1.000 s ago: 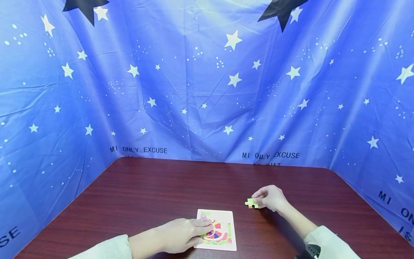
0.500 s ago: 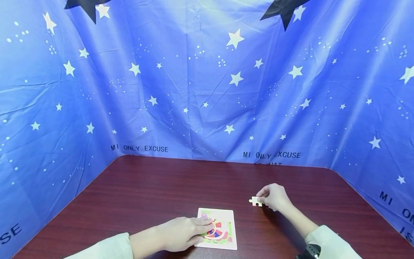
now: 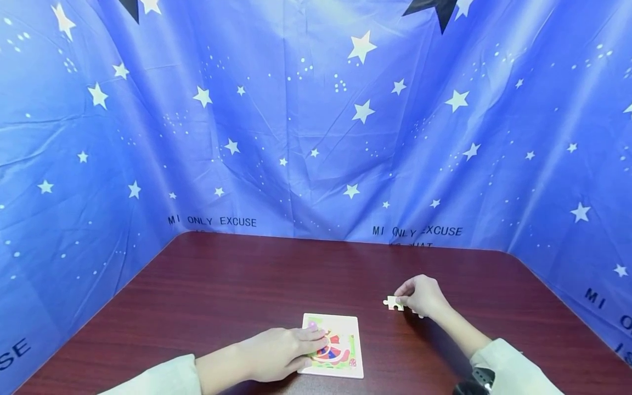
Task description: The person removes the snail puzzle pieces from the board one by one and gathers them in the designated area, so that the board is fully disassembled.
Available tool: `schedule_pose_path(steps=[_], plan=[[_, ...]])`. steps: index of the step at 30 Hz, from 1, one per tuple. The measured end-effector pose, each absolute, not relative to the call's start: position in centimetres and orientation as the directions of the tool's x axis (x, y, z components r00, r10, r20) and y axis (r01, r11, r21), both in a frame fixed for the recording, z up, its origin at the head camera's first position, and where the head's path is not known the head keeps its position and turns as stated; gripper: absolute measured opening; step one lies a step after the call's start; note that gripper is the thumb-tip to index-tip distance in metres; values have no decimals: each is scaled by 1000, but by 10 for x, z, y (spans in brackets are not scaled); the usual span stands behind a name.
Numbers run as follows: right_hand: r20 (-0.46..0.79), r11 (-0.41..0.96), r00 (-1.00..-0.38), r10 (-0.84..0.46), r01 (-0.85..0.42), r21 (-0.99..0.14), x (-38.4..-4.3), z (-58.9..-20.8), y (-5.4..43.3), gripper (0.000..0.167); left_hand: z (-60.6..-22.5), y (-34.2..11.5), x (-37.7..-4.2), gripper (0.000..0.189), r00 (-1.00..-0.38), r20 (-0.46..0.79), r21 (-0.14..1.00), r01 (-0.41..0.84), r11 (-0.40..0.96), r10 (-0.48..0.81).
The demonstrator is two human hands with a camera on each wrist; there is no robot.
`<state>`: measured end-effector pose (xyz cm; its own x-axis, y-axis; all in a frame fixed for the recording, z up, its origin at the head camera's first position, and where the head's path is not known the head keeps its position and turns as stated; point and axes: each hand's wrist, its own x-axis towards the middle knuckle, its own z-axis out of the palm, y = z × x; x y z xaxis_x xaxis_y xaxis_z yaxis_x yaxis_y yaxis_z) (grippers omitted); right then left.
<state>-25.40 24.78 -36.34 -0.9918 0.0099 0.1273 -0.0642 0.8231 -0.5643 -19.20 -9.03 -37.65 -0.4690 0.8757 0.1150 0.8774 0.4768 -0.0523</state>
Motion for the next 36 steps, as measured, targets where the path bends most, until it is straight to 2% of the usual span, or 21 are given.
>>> schedule_pose_path(steps=[10,19,30,36], plan=[[108,822,-994,-19,-77,-564,-259,-359,249,5,-371,-90,-192,46,-489,103,-29,869,494,866],[90,830,-996,-9,-58,-554,-260,-358,250,4,-371,-89,-192,44,-481,97,-74,870,488,872],[131,852,-991,-32,-96,-514,-263,-356,248,4,-368,-89,-193,44,-488,97,-52,868,494,867],[109,844,-993,-32,-86,-529,-263,-357,249,6,-369,-89,-193,44,-493,97,-27,867,497,865]])
